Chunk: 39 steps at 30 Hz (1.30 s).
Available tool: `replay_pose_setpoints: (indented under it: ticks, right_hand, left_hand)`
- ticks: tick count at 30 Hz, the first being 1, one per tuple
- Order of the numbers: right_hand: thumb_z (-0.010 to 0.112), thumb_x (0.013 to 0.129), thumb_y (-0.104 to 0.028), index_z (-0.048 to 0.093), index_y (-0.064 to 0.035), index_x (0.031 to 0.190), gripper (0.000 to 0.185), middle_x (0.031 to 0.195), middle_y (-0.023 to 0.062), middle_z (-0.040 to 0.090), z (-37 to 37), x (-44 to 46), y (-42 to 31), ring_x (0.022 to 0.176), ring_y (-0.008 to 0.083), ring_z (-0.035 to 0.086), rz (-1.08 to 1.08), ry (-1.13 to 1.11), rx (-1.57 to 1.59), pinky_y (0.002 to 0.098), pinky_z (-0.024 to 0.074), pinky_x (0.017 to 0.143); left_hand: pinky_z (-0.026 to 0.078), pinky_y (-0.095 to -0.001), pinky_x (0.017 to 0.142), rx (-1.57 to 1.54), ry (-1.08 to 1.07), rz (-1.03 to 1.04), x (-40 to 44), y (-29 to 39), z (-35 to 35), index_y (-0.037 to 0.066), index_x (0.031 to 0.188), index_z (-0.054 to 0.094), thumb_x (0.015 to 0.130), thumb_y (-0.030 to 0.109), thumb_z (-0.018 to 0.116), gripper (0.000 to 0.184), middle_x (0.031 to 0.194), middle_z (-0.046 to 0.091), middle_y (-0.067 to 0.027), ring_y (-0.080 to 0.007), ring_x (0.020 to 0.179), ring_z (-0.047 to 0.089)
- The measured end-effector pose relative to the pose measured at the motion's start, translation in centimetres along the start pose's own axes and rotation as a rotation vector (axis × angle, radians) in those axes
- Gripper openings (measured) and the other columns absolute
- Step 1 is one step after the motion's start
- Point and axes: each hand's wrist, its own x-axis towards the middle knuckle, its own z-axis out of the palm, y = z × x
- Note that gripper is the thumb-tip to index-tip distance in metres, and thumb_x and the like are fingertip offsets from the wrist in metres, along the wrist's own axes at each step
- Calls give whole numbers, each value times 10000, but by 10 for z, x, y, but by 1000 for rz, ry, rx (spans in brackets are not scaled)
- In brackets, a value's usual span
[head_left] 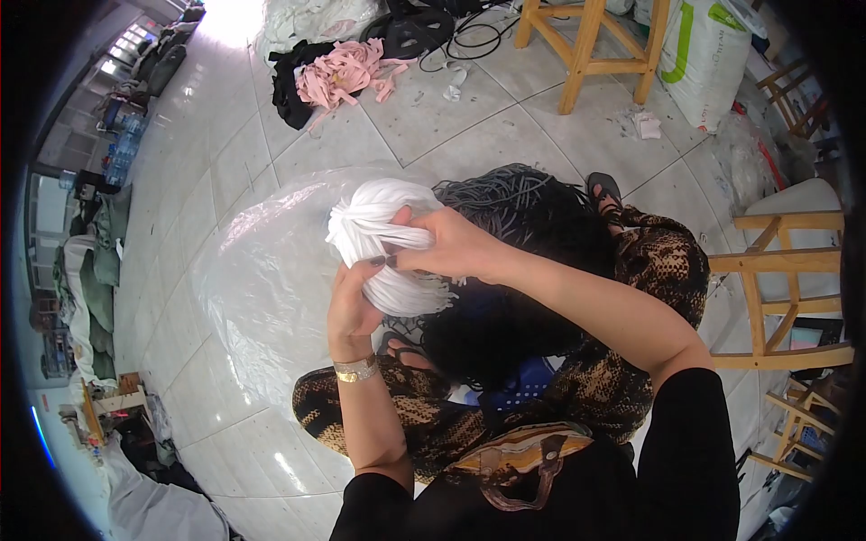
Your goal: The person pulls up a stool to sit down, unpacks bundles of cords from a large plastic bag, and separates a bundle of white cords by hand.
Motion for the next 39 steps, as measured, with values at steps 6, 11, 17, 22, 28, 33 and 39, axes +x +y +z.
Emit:
replay_pose_setpoints:
  ticks: [6, 11, 17, 22, 28, 33, 39]
  right_hand:
    - [648, 676, -209, 654, 35, 842, 294, 674, 72, 616, 0, 2, 5, 635, 93, 553, 58, 58, 38, 250, 444, 586]
    - [605, 726, -162, 631, 51, 878, 263, 683, 29, 605, -3, 4, 7, 604, 64, 531, -8, 74, -42, 231, 426, 555]
    - [546, 779, -137, 589, 25, 1067, 334, 851, 51, 622, -10, 3, -8, 700, 71, 551, 140, -68, 299, 236, 439, 612]
    - [575, 758, -137, 616, -4, 1031, 307, 840, 33, 614, -8, 6, -3, 743, 78, 542, 118, -83, 173, 228, 431, 646]
    - [629, 681, -157, 652, -30, 816, 187, 718, -1, 582, -7, 2, -1, 663, 74, 522, 21, -132, 23, 228, 400, 589]
    - [640, 677, -174, 657, -31, 756, 164, 648, -9, 564, -9, 3, 3, 632, 75, 510, -59, -172, -102, 223, 388, 573]
    - [584, 724, -127, 646, 6, 965, 283, 768, 22, 603, -19, 7, -6, 708, 52, 518, 98, -167, 41, 213, 399, 633]
  left_hand:
    - [421, -356, 921, 139, 27, -4, -2, 0, 10, -79, 1287, 341, 816, 71, 463, 509, 1271, 462, -178, -247, 1102, 511]
    - [425, -371, 907, 228, 81, -4, -2, -6, 4, -72, 1279, 349, 813, 56, 466, 497, 1239, 479, -166, -252, 1081, 515]
    - [419, -387, 918, 57, 32, -10, -3, -3, 0, -76, 1260, 365, 800, 55, 474, 491, 1228, 478, -167, -260, 1091, 504]
    - [412, -391, 936, 37, 63, 12, -5, 0, 3, -83, 1241, 392, 780, 82, 490, 499, 1183, 514, -171, -266, 1078, 522]
    - [343, -385, 1015, 12, 72, 32, -3, 2, 13, -50, 1363, 189, 729, 24, 453, 691, 1386, 324, -211, -298, 1232, 390]
    - [339, -385, 1023, 11, 18, 51, 0, 0, 12, -37, 1372, 168, 716, 12, 448, 715, 1382, 332, -210, -293, 1250, 370]
    - [373, -404, 997, -36, 25, 18, -2, 4, 9, -57, 1353, 193, 705, 24, 457, 704, 1372, 344, -209, -301, 1234, 387]
